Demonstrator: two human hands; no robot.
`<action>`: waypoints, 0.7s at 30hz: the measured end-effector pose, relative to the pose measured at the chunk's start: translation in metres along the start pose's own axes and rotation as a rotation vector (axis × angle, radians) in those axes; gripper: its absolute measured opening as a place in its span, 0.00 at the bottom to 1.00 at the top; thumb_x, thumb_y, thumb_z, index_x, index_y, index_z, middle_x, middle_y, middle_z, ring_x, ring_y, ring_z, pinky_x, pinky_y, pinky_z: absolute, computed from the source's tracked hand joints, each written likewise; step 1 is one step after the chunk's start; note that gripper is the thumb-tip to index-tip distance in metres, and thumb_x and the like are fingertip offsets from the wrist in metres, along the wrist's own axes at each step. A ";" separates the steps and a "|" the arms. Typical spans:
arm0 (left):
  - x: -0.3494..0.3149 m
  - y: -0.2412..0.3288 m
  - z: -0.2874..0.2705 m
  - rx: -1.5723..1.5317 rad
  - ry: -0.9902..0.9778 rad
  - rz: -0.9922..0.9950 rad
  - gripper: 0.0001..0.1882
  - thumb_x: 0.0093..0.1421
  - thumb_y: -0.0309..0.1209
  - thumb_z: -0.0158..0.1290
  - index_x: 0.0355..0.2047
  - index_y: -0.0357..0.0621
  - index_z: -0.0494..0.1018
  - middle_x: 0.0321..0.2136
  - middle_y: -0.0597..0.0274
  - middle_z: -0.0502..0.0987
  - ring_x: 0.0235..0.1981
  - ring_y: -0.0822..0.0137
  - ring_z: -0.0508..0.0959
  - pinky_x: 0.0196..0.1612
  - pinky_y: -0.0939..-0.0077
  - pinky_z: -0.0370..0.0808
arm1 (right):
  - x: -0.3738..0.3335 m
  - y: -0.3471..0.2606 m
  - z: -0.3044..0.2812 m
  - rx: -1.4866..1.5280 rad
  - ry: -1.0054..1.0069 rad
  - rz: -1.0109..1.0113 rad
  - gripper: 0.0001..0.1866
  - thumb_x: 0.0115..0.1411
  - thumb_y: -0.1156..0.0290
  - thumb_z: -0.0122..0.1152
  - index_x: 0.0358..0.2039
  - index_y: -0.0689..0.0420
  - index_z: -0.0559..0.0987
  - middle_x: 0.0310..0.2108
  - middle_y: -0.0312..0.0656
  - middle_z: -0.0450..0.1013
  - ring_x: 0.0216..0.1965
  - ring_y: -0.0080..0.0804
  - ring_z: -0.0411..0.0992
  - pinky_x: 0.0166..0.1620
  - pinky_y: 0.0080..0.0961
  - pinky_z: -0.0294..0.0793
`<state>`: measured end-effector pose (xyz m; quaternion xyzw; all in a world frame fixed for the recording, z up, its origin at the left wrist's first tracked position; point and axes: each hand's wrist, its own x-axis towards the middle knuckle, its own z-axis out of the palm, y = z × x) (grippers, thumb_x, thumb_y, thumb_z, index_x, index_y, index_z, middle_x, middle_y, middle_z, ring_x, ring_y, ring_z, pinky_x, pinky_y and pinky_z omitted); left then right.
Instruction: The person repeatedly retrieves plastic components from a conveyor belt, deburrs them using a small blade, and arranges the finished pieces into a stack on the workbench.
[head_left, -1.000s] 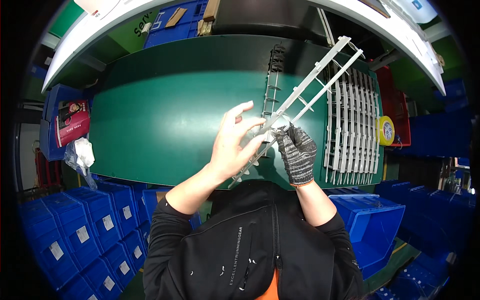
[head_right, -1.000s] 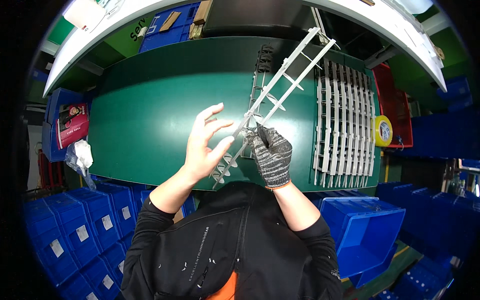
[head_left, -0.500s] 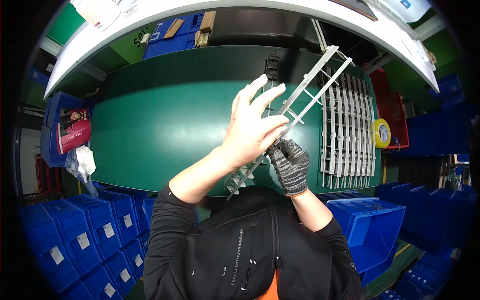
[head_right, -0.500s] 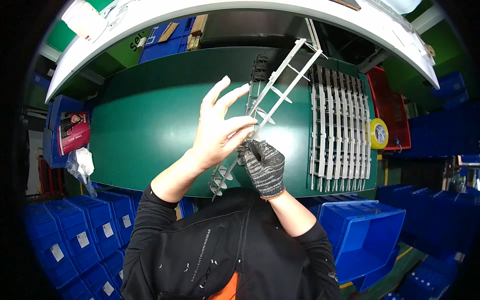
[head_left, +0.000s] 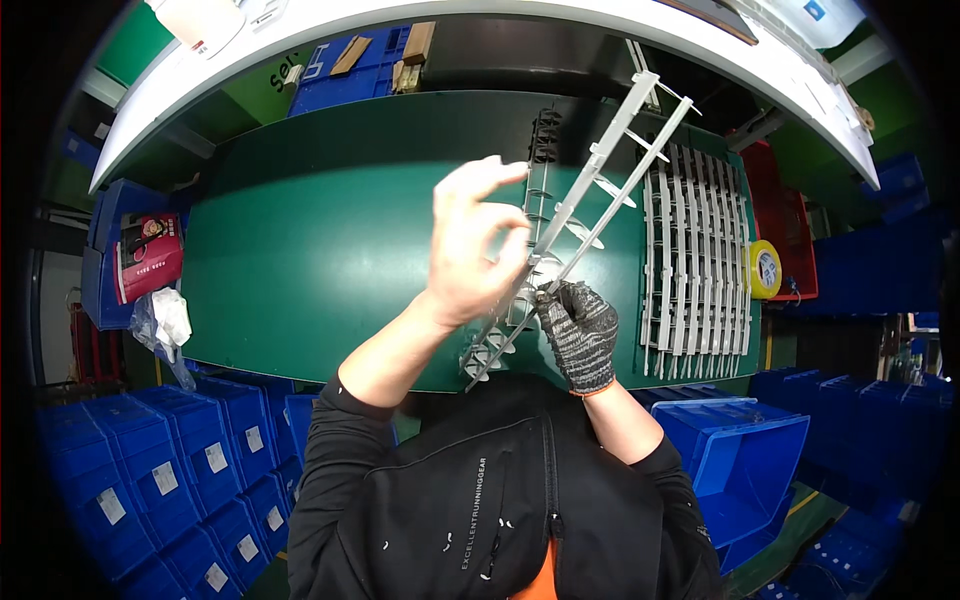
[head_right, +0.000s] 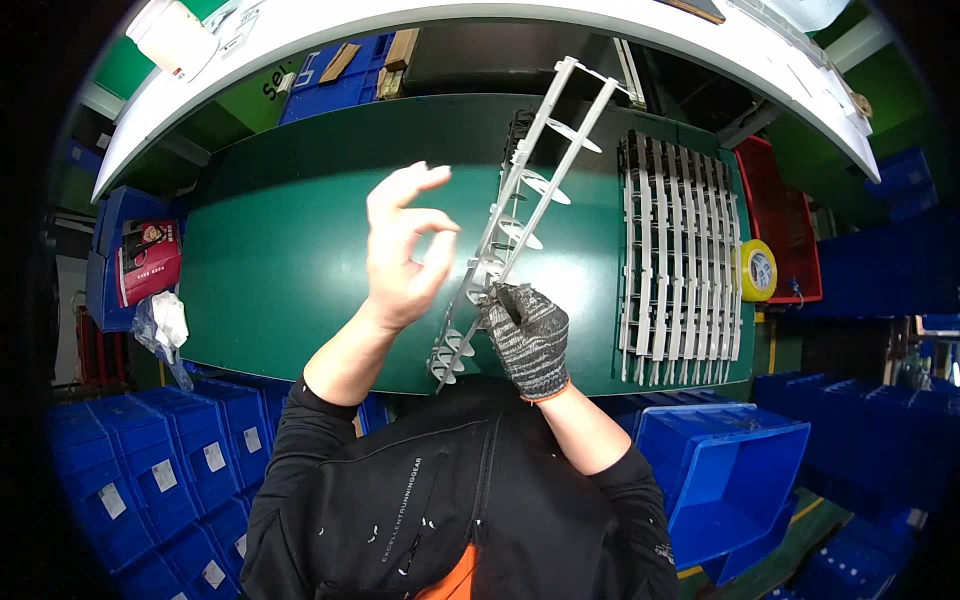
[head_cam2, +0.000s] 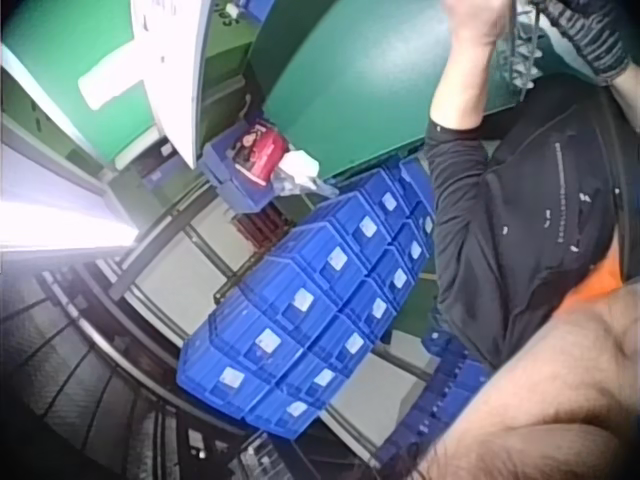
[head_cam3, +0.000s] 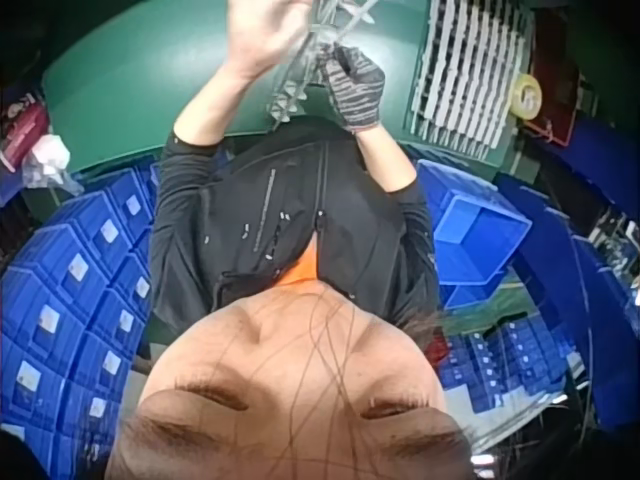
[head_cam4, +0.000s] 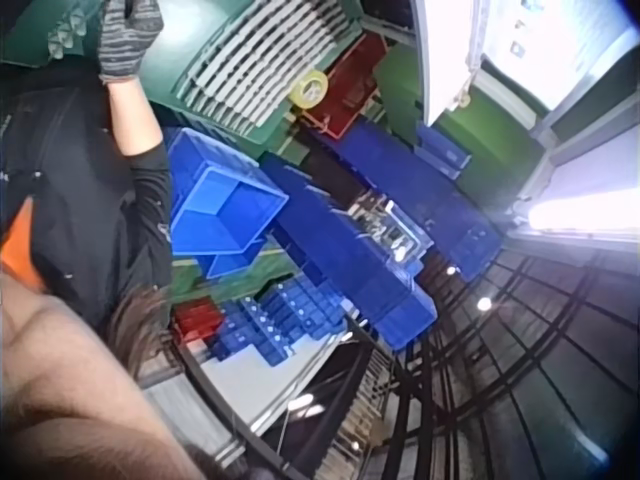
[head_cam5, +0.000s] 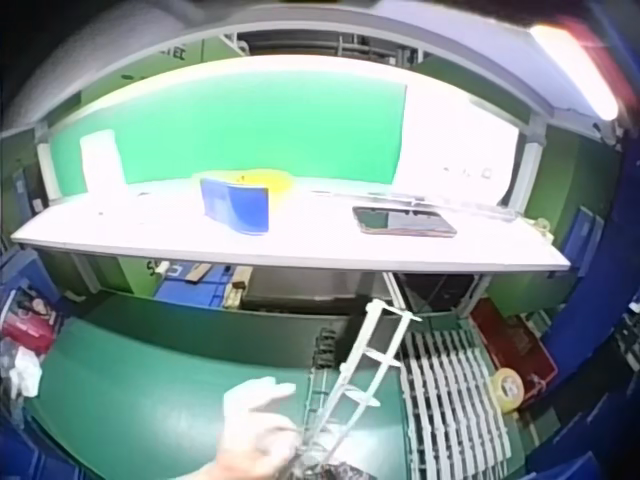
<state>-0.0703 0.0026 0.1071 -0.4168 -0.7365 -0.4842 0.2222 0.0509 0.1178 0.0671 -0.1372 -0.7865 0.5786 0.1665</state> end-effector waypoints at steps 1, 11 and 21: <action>-0.008 -0.010 -0.003 -0.042 0.133 -0.126 0.05 0.47 0.19 0.48 0.25 0.42 0.67 0.46 0.55 0.67 0.50 0.59 0.64 0.54 0.65 0.58 | 0.001 0.000 0.000 -0.006 0.028 0.009 0.05 0.50 0.72 0.60 0.26 0.61 0.76 0.17 0.37 0.69 0.19 0.23 0.67 0.24 0.20 0.65; -0.076 -0.041 -0.016 -0.497 -0.034 -0.868 0.05 0.53 0.25 0.50 0.31 0.42 0.71 0.42 0.61 0.69 0.37 0.73 0.68 0.43 0.78 0.65 | 0.006 0.011 0.001 0.145 0.060 0.139 0.07 0.54 0.72 0.57 0.21 0.59 0.72 0.13 0.30 0.64 0.14 0.13 0.58 0.18 0.14 0.56; 0.001 0.012 0.002 0.259 -0.256 0.141 0.08 0.43 0.34 0.58 0.27 0.55 0.76 0.51 0.65 0.65 0.55 0.57 0.58 0.56 0.58 0.52 | 0.001 0.007 0.005 0.084 -0.019 0.085 0.04 0.51 0.73 0.59 0.25 0.61 0.76 0.14 0.32 0.67 0.15 0.15 0.61 0.19 0.16 0.60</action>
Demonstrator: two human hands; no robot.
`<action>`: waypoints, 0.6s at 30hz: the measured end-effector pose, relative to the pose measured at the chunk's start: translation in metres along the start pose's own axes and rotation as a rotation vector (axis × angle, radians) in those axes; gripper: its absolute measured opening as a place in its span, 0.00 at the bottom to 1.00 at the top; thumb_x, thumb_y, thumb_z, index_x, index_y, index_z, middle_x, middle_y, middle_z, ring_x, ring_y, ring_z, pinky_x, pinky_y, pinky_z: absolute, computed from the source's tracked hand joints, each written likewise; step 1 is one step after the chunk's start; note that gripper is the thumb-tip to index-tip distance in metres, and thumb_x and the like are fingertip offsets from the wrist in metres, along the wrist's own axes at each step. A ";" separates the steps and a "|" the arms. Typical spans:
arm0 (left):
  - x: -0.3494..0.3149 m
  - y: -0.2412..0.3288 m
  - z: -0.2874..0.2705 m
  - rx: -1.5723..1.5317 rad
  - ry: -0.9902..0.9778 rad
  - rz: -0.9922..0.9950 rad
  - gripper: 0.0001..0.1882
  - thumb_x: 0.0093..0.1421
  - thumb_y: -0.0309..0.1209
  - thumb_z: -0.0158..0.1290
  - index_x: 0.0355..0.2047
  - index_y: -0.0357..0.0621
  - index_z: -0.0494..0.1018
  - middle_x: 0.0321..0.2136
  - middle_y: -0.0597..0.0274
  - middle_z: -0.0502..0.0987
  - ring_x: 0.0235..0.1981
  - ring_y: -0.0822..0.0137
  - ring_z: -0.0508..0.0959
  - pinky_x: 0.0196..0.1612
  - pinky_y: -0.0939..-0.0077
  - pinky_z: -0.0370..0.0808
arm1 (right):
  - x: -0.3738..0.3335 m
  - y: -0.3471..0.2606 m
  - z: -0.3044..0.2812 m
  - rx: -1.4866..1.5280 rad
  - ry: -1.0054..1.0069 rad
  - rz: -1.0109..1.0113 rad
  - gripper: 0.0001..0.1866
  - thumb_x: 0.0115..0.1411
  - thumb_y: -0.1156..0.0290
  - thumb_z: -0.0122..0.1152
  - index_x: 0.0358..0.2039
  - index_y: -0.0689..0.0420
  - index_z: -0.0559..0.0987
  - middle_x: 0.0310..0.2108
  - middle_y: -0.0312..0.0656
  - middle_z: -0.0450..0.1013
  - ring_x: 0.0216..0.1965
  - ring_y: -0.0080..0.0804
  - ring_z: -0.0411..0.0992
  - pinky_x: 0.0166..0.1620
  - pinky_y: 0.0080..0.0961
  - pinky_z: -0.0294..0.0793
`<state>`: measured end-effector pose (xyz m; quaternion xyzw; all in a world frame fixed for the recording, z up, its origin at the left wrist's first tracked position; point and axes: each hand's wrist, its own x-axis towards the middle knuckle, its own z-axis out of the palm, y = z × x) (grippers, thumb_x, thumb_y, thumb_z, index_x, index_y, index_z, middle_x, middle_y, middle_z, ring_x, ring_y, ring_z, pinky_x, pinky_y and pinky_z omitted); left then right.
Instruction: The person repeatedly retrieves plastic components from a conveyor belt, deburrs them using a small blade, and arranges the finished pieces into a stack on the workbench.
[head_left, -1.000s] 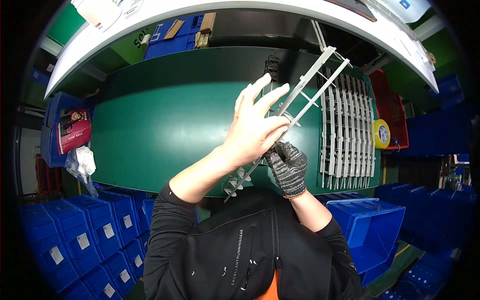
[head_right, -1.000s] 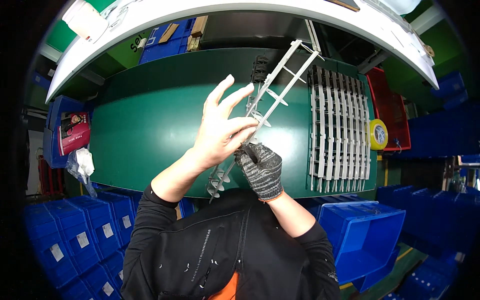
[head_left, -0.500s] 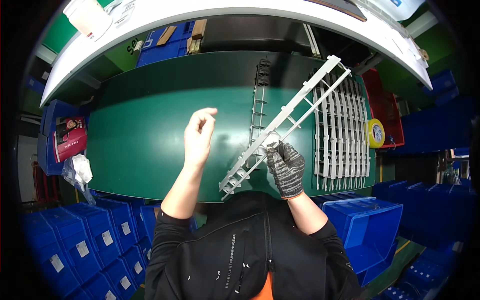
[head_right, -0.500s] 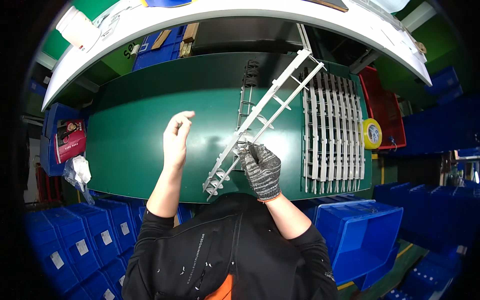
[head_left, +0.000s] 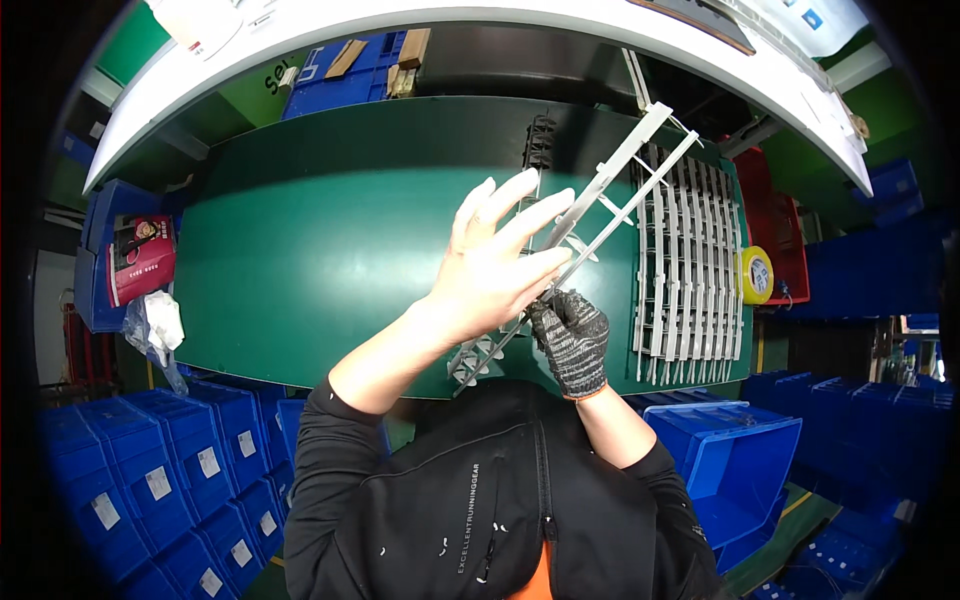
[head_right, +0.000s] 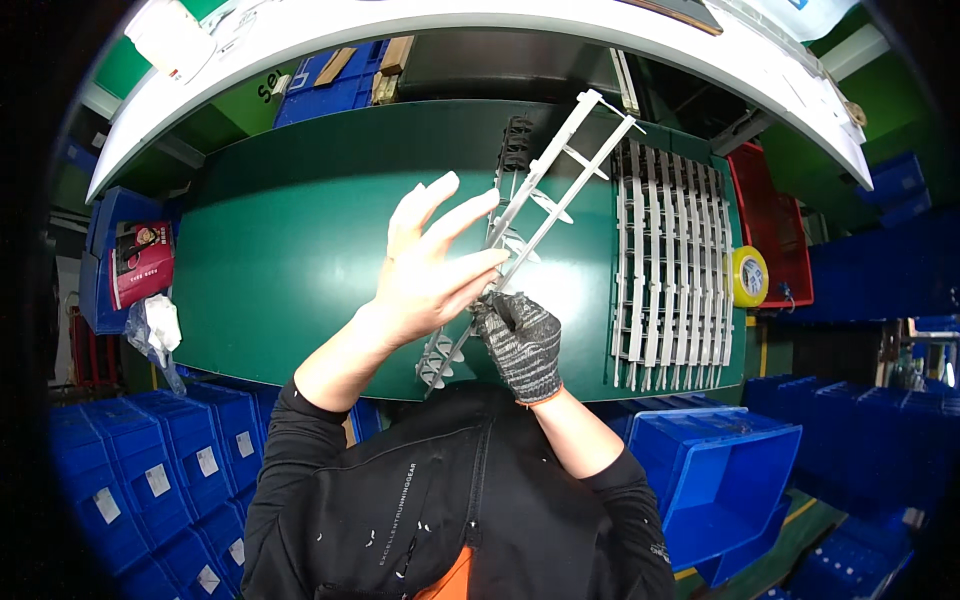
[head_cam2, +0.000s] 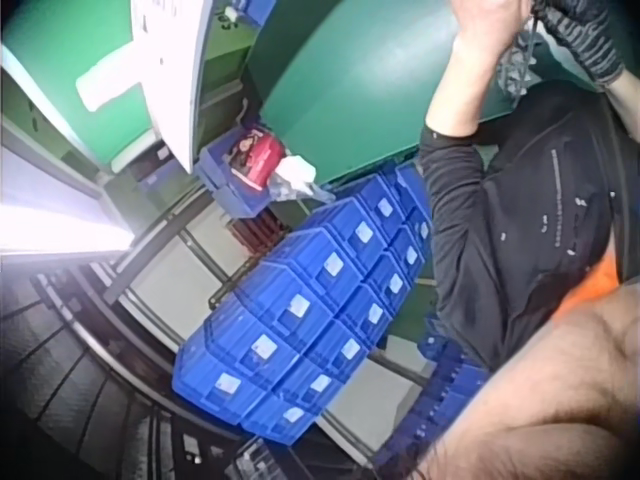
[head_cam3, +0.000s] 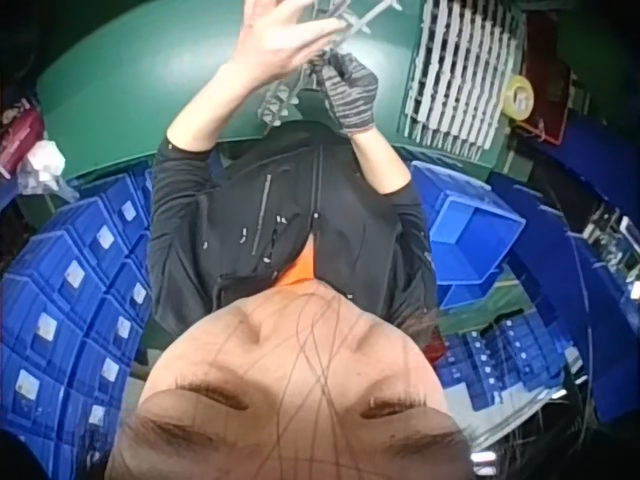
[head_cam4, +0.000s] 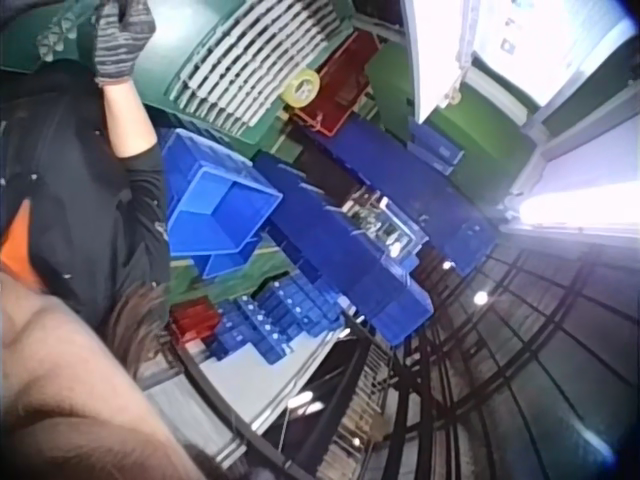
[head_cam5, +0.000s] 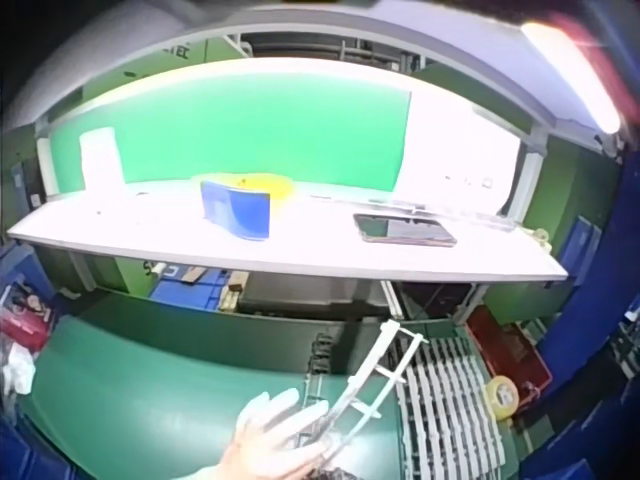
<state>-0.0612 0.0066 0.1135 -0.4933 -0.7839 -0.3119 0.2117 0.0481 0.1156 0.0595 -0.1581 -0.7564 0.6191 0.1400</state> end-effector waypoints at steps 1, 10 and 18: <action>0.003 0.002 0.000 -0.010 -0.005 0.004 0.06 0.44 0.34 0.57 0.24 0.53 0.75 0.51 0.66 0.65 0.56 0.58 0.57 0.57 0.56 0.49 | -0.002 -0.002 0.000 0.032 -0.003 -0.029 0.04 0.51 0.75 0.59 0.25 0.61 0.76 0.14 0.33 0.67 0.15 0.17 0.62 0.19 0.18 0.60; 0.006 0.003 0.004 -0.073 0.092 0.064 0.04 0.42 0.29 0.57 0.20 0.52 0.74 0.47 0.65 0.69 0.53 0.58 0.60 0.56 0.56 0.51 | -0.004 0.000 -0.002 -0.175 -0.018 -0.065 0.07 0.48 0.73 0.60 0.29 0.60 0.77 0.19 0.42 0.71 0.20 0.32 0.70 0.26 0.25 0.68; -0.041 -0.033 0.012 -0.704 0.328 -0.620 0.05 0.53 0.26 0.49 0.30 0.42 0.73 0.45 0.58 0.69 0.48 0.64 0.65 0.51 0.69 0.60 | -0.005 0.006 -0.003 -0.013 0.030 -0.048 0.04 0.52 0.74 0.57 0.25 0.61 0.75 0.14 0.32 0.66 0.15 0.16 0.61 0.19 0.16 0.59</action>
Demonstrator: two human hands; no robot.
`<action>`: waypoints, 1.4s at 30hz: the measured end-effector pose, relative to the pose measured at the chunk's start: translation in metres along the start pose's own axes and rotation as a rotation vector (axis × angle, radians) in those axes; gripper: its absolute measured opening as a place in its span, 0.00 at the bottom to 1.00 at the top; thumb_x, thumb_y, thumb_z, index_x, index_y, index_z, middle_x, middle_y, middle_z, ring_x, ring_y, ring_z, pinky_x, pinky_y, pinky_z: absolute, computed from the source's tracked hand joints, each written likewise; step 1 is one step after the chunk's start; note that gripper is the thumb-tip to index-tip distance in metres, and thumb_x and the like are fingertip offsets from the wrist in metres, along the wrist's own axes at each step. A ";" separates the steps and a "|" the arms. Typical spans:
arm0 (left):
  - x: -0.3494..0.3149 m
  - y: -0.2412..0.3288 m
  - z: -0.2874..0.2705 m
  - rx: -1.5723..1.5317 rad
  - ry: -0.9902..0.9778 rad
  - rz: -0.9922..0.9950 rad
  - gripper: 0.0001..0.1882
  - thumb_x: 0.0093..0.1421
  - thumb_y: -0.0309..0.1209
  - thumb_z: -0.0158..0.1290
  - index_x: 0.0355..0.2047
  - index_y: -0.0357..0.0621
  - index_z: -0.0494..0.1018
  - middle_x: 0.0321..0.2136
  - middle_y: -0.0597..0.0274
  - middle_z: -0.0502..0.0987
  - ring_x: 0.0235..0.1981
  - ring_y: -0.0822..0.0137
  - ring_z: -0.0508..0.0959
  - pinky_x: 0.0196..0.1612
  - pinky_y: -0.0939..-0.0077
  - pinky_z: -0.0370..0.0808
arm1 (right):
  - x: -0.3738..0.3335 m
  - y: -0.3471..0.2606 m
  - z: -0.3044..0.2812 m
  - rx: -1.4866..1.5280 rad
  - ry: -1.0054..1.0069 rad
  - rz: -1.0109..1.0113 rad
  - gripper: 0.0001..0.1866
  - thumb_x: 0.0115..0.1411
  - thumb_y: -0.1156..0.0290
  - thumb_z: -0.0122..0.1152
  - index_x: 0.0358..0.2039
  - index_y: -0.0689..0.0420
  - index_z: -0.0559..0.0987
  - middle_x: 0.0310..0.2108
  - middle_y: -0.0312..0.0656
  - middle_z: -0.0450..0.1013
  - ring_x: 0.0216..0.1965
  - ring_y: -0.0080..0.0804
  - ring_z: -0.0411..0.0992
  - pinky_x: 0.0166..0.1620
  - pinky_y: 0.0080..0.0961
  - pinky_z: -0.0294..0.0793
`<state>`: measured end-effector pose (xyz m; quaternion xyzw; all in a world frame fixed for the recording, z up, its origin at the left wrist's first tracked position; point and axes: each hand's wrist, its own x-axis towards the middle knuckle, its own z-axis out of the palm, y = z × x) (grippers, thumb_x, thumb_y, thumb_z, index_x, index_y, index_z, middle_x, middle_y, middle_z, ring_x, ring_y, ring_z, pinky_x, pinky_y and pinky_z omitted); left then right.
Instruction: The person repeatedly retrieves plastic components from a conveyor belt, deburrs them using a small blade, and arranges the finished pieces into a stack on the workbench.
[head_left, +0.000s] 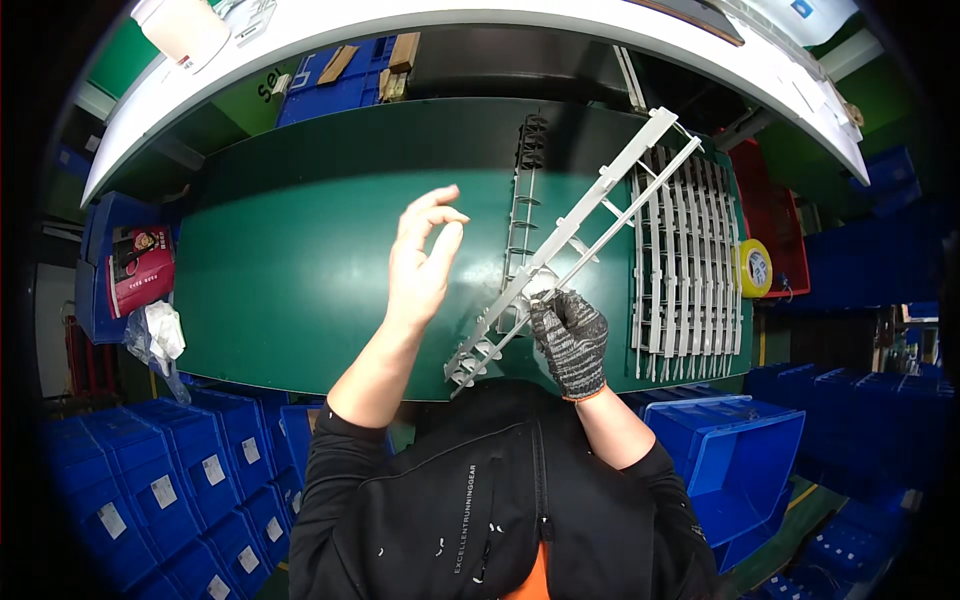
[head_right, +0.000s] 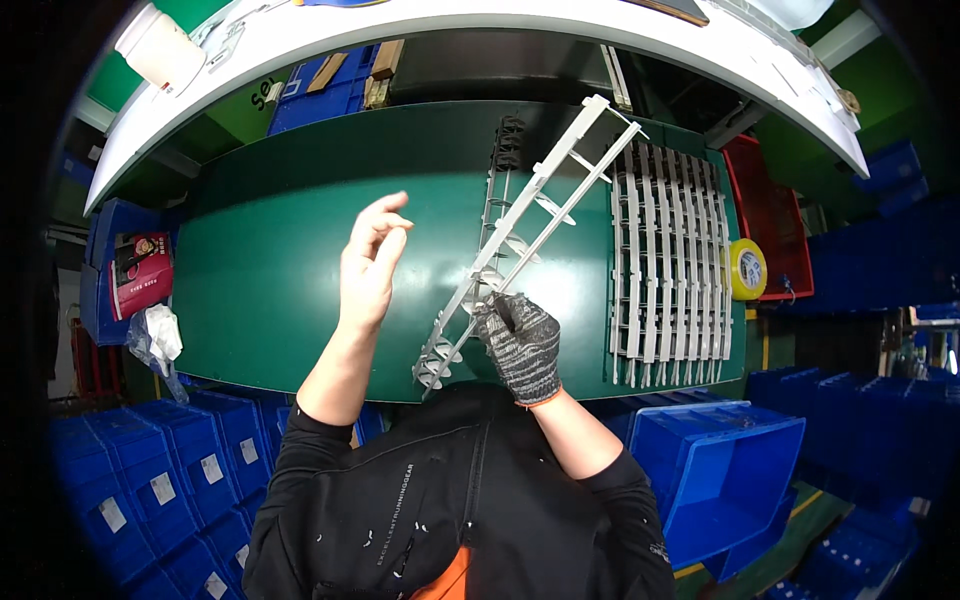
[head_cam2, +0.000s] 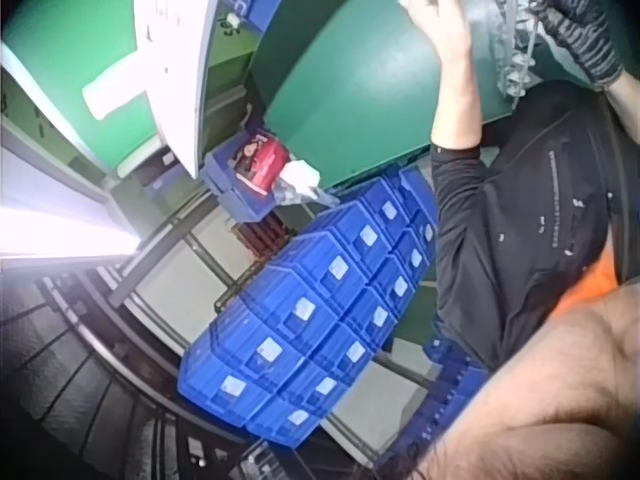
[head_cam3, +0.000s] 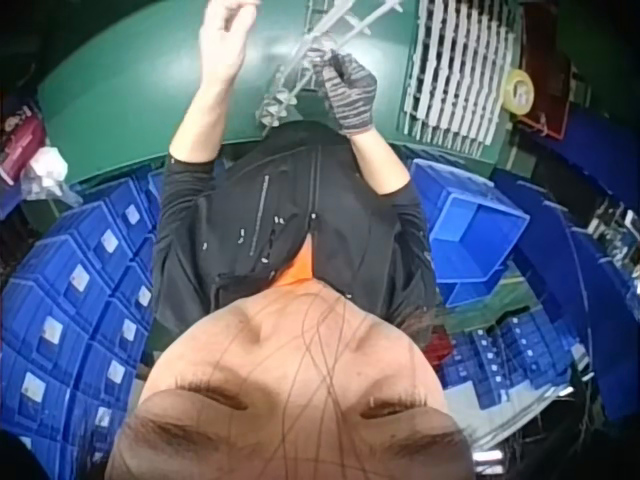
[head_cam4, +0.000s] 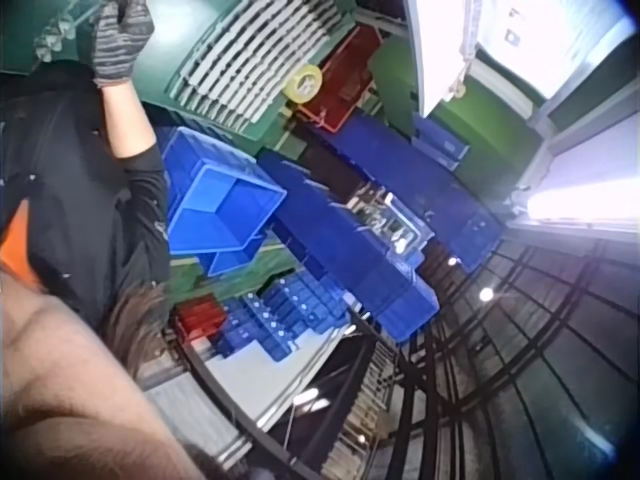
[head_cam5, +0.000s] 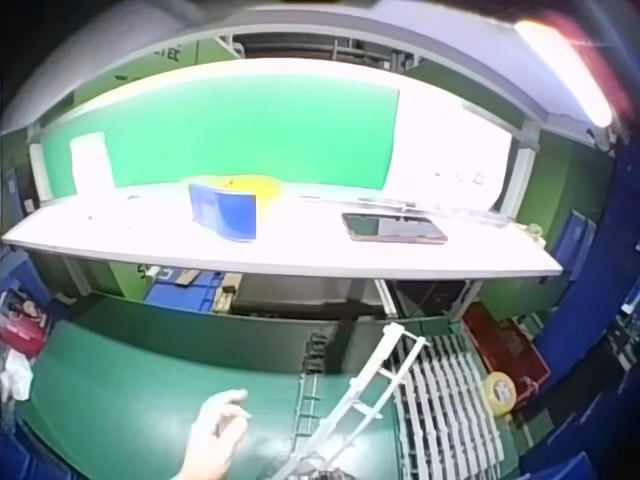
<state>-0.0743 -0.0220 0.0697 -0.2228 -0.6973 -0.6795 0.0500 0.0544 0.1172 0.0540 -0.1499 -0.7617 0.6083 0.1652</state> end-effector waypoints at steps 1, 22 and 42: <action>-0.008 -0.007 -0.005 -0.134 -0.107 -0.281 0.07 0.55 0.29 0.48 0.32 0.41 0.73 0.43 0.60 0.70 0.44 0.68 0.68 0.48 0.72 0.63 | 0.001 -0.001 -0.001 0.090 0.000 0.107 0.04 0.52 0.74 0.57 0.26 0.61 0.75 0.14 0.34 0.67 0.16 0.18 0.63 0.20 0.18 0.62; -0.066 -0.013 0.000 -0.521 -0.176 -0.578 0.12 0.60 0.31 0.45 0.25 0.36 0.70 0.29 0.63 0.71 0.33 0.75 0.69 0.41 0.80 0.64 | 0.012 0.012 0.013 -0.415 -0.134 -0.388 0.07 0.52 0.70 0.53 0.29 0.60 0.76 0.27 0.48 0.72 0.28 0.45 0.71 0.32 0.34 0.71; -0.084 -0.031 -0.002 -0.332 -0.135 -0.682 0.12 0.57 0.32 0.49 0.20 0.38 0.70 0.24 0.61 0.72 0.29 0.69 0.71 0.34 0.77 0.68 | 0.005 0.006 -0.018 0.346 0.007 0.507 0.09 0.57 0.67 0.52 0.32 0.59 0.74 0.16 0.33 0.67 0.14 0.14 0.61 0.17 0.12 0.59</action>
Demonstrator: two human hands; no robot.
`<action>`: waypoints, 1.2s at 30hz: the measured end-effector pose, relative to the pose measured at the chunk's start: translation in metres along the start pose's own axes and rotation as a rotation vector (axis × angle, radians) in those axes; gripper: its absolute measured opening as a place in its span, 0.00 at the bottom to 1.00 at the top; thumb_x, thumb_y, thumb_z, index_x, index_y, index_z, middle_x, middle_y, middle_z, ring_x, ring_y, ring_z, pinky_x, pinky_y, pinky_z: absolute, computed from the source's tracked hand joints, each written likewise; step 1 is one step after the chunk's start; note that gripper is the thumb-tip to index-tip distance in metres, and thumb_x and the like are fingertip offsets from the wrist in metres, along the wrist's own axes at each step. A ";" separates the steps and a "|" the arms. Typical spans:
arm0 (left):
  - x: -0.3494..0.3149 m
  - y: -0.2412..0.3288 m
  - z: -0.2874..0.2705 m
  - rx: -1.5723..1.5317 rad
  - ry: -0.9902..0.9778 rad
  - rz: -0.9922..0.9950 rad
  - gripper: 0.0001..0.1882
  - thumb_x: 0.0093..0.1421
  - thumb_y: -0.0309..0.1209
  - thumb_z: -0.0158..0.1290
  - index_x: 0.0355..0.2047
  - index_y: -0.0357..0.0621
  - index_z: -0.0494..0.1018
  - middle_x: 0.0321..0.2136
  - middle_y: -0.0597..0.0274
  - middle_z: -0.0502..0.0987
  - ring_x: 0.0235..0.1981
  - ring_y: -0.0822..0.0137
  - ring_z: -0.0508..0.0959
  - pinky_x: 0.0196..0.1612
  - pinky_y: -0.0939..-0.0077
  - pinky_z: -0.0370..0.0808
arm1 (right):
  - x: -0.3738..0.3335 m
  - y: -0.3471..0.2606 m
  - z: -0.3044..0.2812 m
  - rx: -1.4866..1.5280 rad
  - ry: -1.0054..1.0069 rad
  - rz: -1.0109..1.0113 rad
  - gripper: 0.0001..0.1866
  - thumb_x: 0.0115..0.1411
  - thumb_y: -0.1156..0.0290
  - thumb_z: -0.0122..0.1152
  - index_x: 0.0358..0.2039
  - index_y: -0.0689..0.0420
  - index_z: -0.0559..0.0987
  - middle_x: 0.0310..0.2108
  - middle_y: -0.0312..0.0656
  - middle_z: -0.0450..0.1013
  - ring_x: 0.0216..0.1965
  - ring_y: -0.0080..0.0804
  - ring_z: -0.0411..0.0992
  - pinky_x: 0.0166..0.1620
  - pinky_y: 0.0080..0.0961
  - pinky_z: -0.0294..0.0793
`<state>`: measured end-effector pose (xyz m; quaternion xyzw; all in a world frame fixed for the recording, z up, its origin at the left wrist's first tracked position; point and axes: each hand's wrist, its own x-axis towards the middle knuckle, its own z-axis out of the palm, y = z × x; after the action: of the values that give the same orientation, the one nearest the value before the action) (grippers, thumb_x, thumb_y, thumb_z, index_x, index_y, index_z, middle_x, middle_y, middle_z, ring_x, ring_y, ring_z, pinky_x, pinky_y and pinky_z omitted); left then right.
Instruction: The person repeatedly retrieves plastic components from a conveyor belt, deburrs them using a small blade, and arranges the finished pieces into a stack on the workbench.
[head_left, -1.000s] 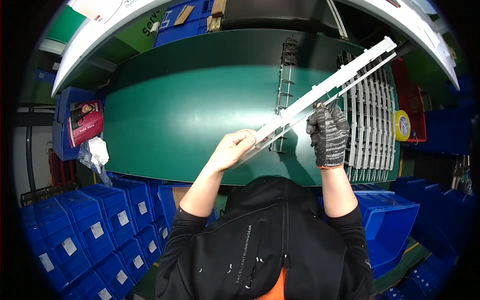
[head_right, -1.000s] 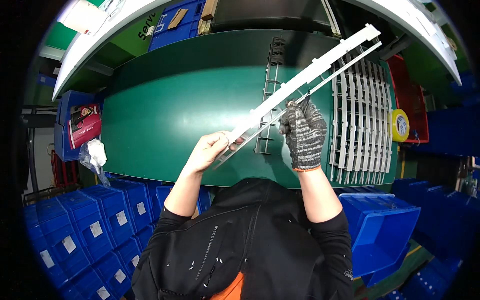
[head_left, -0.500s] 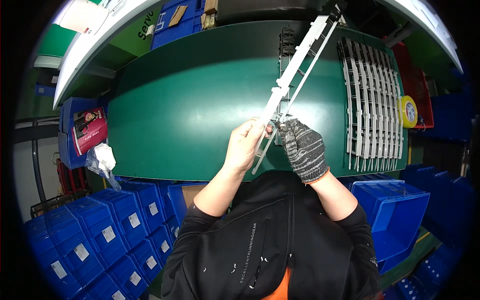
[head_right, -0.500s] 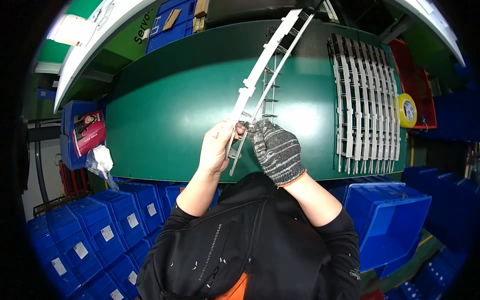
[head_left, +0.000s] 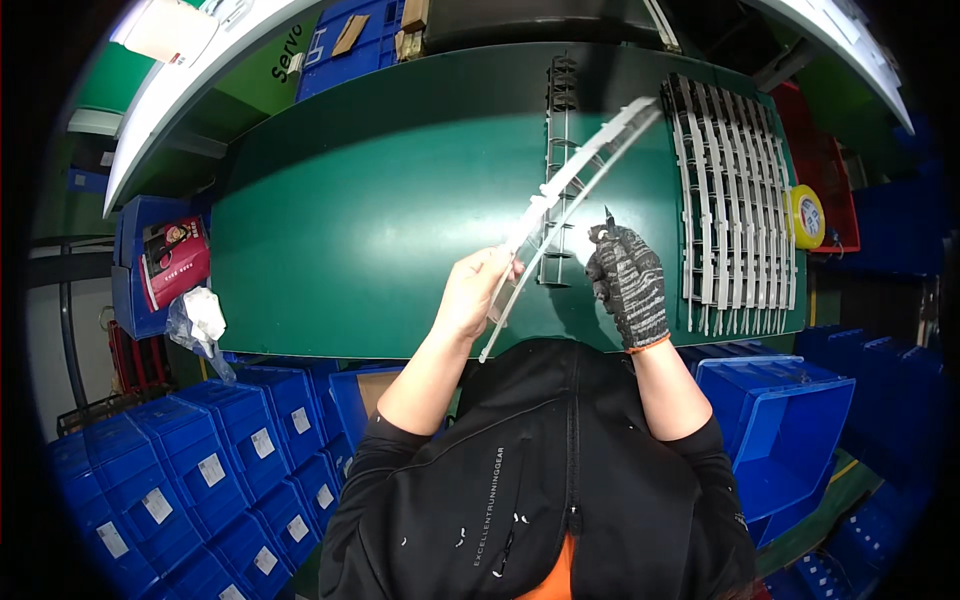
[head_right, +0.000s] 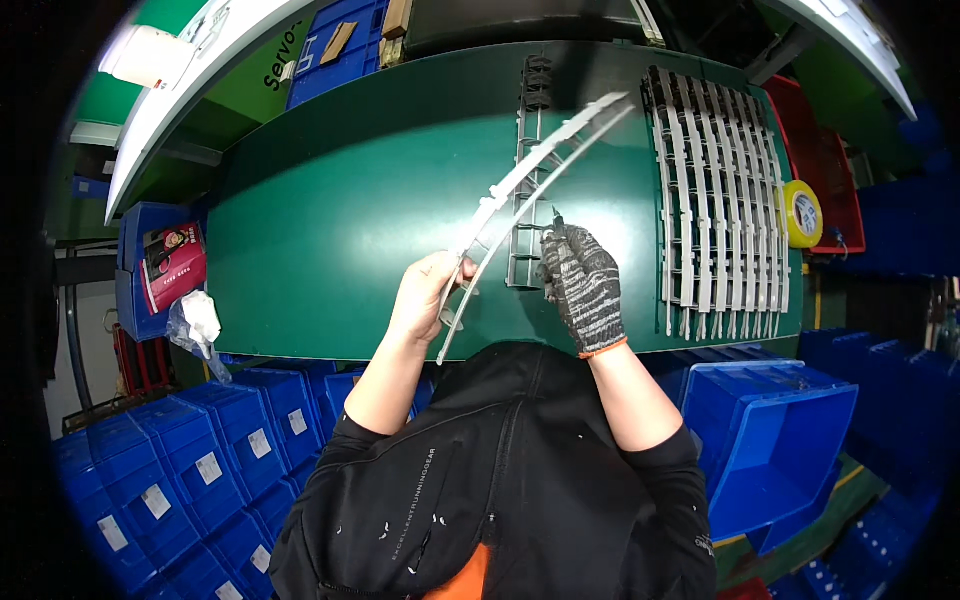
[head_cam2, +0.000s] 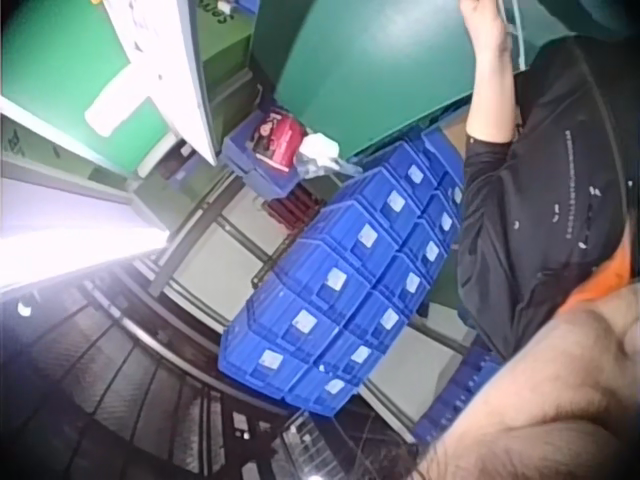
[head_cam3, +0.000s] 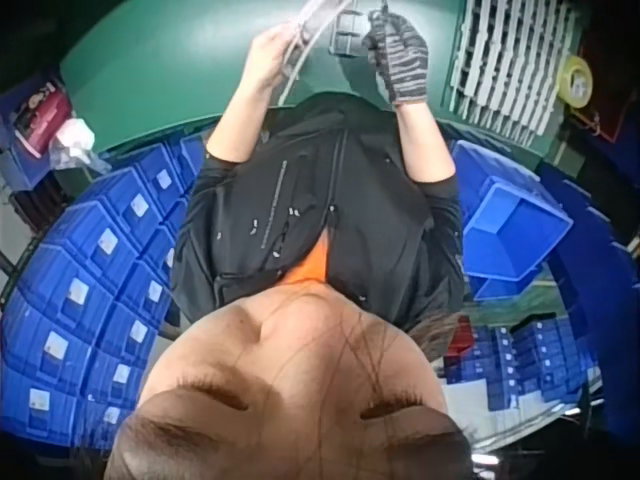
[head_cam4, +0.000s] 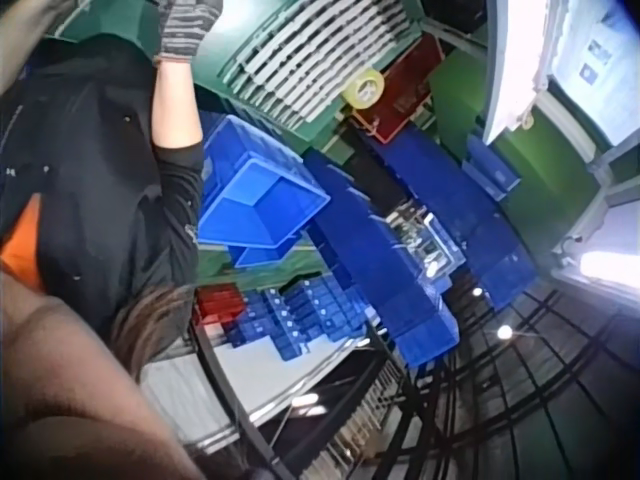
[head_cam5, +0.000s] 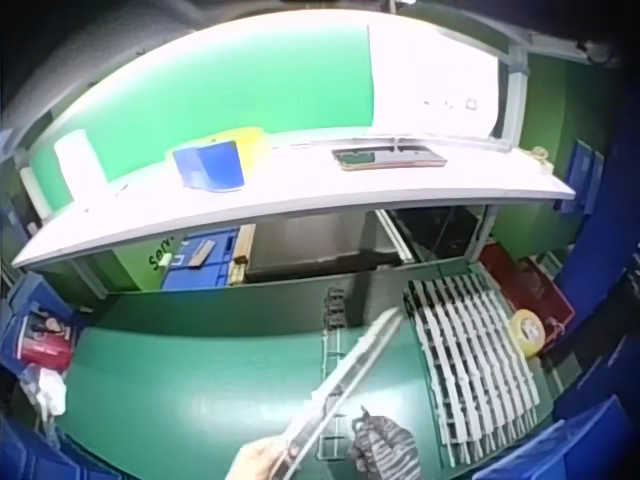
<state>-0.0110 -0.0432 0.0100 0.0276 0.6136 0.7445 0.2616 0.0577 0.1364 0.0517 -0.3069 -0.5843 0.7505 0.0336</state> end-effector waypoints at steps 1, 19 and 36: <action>-0.002 0.003 0.001 -0.098 -0.109 -0.101 0.14 0.57 0.35 0.48 0.19 0.39 0.69 0.24 0.61 0.72 0.28 0.69 0.71 0.34 0.77 0.69 | 0.000 0.001 0.002 -0.045 -0.010 -0.024 0.07 0.58 0.68 0.51 0.33 0.58 0.74 0.17 0.33 0.67 0.15 0.14 0.62 0.18 0.12 0.60; -0.037 0.023 0.027 0.055 -0.191 -0.127 0.16 0.62 0.33 0.39 0.46 0.36 0.65 0.22 0.58 0.73 0.14 0.72 0.72 0.16 0.85 0.69 | 0.002 -0.008 0.016 -0.117 -0.034 -0.329 0.06 0.57 0.70 0.52 0.28 0.59 0.72 0.17 0.33 0.66 0.17 0.20 0.63 0.21 0.17 0.61; -0.031 0.027 0.010 -0.263 0.100 -0.275 0.30 0.62 0.51 0.32 0.48 0.34 0.62 0.11 0.52 0.69 0.06 0.66 0.69 0.08 0.80 0.68 | -0.011 0.009 0.009 -0.557 -0.324 -0.493 0.08 0.54 0.71 0.50 0.28 0.61 0.76 0.21 0.47 0.70 0.23 0.42 0.69 0.29 0.33 0.68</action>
<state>0.0098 -0.0500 0.0464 -0.1279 0.5213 0.7759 0.3314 0.0648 0.1210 0.0494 -0.0325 -0.8190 0.5717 0.0358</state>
